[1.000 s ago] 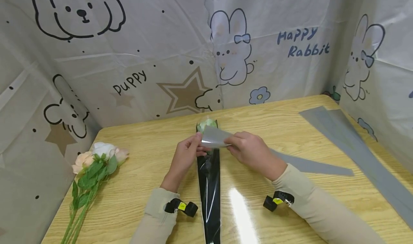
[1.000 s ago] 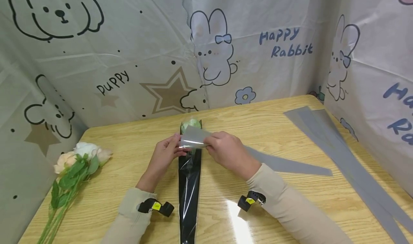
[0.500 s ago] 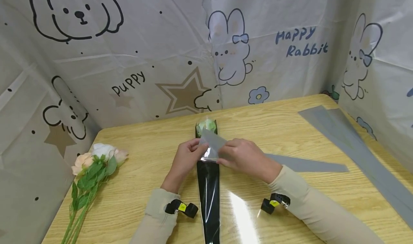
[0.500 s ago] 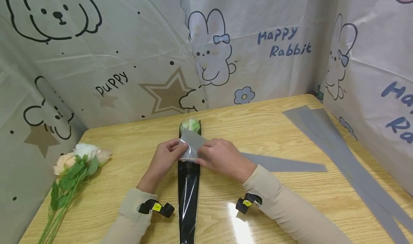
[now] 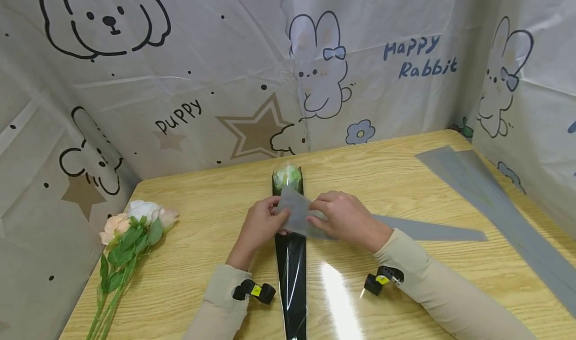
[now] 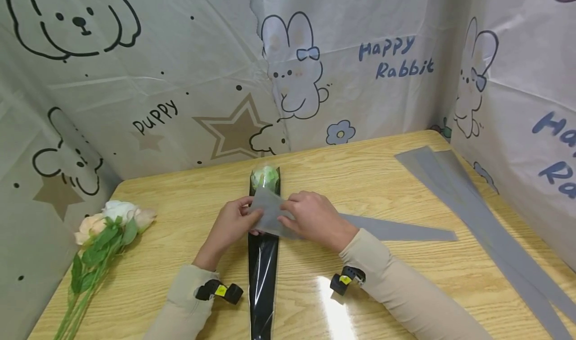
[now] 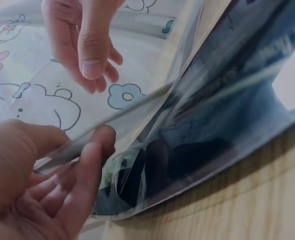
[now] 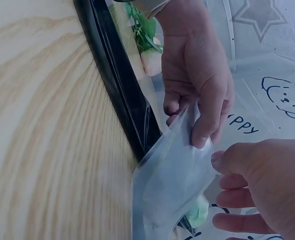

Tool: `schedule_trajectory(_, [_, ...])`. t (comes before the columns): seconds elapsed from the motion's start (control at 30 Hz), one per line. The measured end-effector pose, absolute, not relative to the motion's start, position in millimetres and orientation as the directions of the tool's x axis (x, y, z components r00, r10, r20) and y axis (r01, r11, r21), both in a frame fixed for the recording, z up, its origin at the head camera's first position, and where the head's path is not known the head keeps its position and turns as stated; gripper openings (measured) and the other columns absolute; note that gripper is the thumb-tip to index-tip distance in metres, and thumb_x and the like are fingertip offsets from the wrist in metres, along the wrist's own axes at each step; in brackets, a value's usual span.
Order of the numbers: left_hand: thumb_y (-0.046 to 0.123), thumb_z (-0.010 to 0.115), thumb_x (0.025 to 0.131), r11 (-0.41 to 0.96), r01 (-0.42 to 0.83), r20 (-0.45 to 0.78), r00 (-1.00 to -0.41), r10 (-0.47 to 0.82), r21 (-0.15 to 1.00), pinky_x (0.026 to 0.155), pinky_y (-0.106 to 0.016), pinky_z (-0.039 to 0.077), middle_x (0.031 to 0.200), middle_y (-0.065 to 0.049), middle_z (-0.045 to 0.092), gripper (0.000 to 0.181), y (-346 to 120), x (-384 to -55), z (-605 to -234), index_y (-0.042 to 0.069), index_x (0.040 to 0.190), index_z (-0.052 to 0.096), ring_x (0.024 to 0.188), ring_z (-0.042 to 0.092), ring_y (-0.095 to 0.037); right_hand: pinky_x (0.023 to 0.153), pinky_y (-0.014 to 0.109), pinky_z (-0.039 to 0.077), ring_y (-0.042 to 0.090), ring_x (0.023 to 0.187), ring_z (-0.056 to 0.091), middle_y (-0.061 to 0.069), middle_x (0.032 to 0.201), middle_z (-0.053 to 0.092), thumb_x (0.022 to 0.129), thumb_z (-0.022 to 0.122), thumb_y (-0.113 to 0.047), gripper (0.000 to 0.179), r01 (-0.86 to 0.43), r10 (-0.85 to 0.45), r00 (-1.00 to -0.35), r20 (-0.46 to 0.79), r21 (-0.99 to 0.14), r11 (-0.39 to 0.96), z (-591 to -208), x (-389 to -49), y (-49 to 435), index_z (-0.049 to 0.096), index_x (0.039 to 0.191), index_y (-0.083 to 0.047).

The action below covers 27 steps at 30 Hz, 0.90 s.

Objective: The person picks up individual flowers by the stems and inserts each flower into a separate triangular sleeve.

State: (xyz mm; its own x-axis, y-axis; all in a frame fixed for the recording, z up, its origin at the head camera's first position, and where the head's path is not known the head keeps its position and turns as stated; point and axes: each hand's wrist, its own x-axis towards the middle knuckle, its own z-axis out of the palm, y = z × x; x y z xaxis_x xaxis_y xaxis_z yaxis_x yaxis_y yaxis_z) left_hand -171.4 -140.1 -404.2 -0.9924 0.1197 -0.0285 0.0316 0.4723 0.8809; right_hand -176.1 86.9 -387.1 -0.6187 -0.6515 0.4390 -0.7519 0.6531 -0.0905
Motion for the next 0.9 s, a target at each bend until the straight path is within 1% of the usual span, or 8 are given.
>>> schedule_trajectory(0.1, [0.011,0.060,0.098,0.521,0.022,-0.032,-0.995,0.094,0.853,0.056,-0.028,0.062,0.116,-0.025,0.076,0.042,-140.6,-170.5,-403.0,0.002,0.139,0.061,0.074,0.076,-0.020,0.070,0.027,0.062,0.013,0.082,0.074,0.002,0.096,0.079,0.093,0.078,-0.033,0.024,-0.751,-0.651,-0.621,0.436,-0.094,0.654,-388.1,-176.6,87.3,0.080,0.103,-0.011])
schedule_trajectory(0.23, [0.009,0.059,0.097,0.534,0.009,-0.040,-0.996,0.081,0.846,0.057,-0.029,0.062,0.117,-0.027,0.075,0.048,-140.4,-170.2,-400.9,0.002,0.144,0.057,0.071,0.076,-0.020,0.072,0.028,0.063,0.014,0.083,0.075,0.002,0.097,0.079,0.093,0.078,-0.032,0.024,-0.751,-0.652,-0.623,0.431,-0.099,0.652,-389.9,-177.3,87.5,0.080,0.104,-0.011])
schedule_trajectory(0.37, [0.008,0.056,0.098,0.457,-0.001,-0.053,-0.993,0.101,0.890,0.061,-0.031,0.064,0.116,-0.027,0.075,0.047,-139.7,-170.9,-399.4,0.002,0.144,0.057,0.072,0.076,-0.021,0.074,0.030,0.063,0.016,0.085,0.075,0.005,0.100,0.079,0.093,0.078,-0.031,0.027,-0.741,-0.638,-0.638,0.430,-0.118,0.662,-391.5,-178.4,87.7,0.079,0.108,-0.009])
schedule_trajectory(0.5, [0.010,0.053,0.100,0.359,-0.014,-0.065,-0.989,0.131,0.933,0.068,-0.032,0.065,0.121,-0.025,0.074,0.044,-138.9,-169.8,-397.4,0.005,0.144,0.057,0.087,0.077,-0.025,0.072,0.028,0.063,0.017,0.086,0.075,0.008,0.104,0.079,0.093,0.077,-0.030,0.032,-0.725,-0.606,-0.663,0.440,-0.177,0.665,-392.4,-179.2,86.9,0.076,0.115,-0.008])
schedule_trajectory(0.6, [0.011,0.054,0.101,0.301,-0.035,-0.082,-0.986,0.148,0.953,0.072,-0.033,0.066,0.123,-0.023,0.074,0.045,-137.7,-167.7,-395.5,0.007,0.146,0.055,0.095,0.076,-0.027,0.072,0.027,0.063,0.016,0.086,0.075,0.009,0.107,0.079,0.095,0.075,-0.031,0.035,-0.713,-0.578,-0.682,0.448,-0.230,0.663,-392.1,-179.0,86.2,0.074,0.121,-0.008])
schedule_trajectory(0.73, [0.014,0.058,0.102,0.278,-0.037,-0.086,-0.982,0.166,0.960,0.075,-0.033,0.066,0.123,-0.020,0.075,0.043,-135.5,-166.1,-395.1,0.007,0.145,0.056,0.096,0.076,-0.026,0.078,0.030,0.064,0.019,0.093,0.076,0.011,0.114,0.078,0.096,0.074,-0.034,0.039,-0.700,-0.550,-0.699,0.457,-0.281,0.656,-392.6,-178.5,84.9,0.072,0.125,-0.008])
schedule_trajectory(0.83, [0.015,0.059,0.103,0.289,-0.028,-0.084,-0.979,0.184,0.957,0.075,-0.033,0.065,0.122,-0.019,0.076,0.040,-133.3,-165.5,-395.2,0.008,0.142,0.059,0.097,0.076,-0.025,0.083,0.032,0.065,0.023,0.100,0.076,0.013,0.118,0.077,0.096,0.074,-0.035,0.042,-0.696,-0.537,-0.706,0.462,-0.312,0.646,-393.7,-178.1,83.4,0.071,0.128,-0.008])
schedule_trajectory(0.9, [0.015,0.059,0.103,0.294,-0.023,-0.085,-0.976,0.200,0.955,0.076,-0.033,0.065,0.123,-0.020,0.075,0.039,-131.5,-165.1,-395.3,0.008,0.142,0.060,0.098,0.076,-0.026,0.083,0.032,0.065,0.024,0.102,0.077,0.014,0.120,0.076,0.096,0.074,-0.036,0.044,-0.689,-0.528,-0.716,0.456,-0.343,0.638,-395.2,-178.1,82.3,0.070,0.130,-0.008])
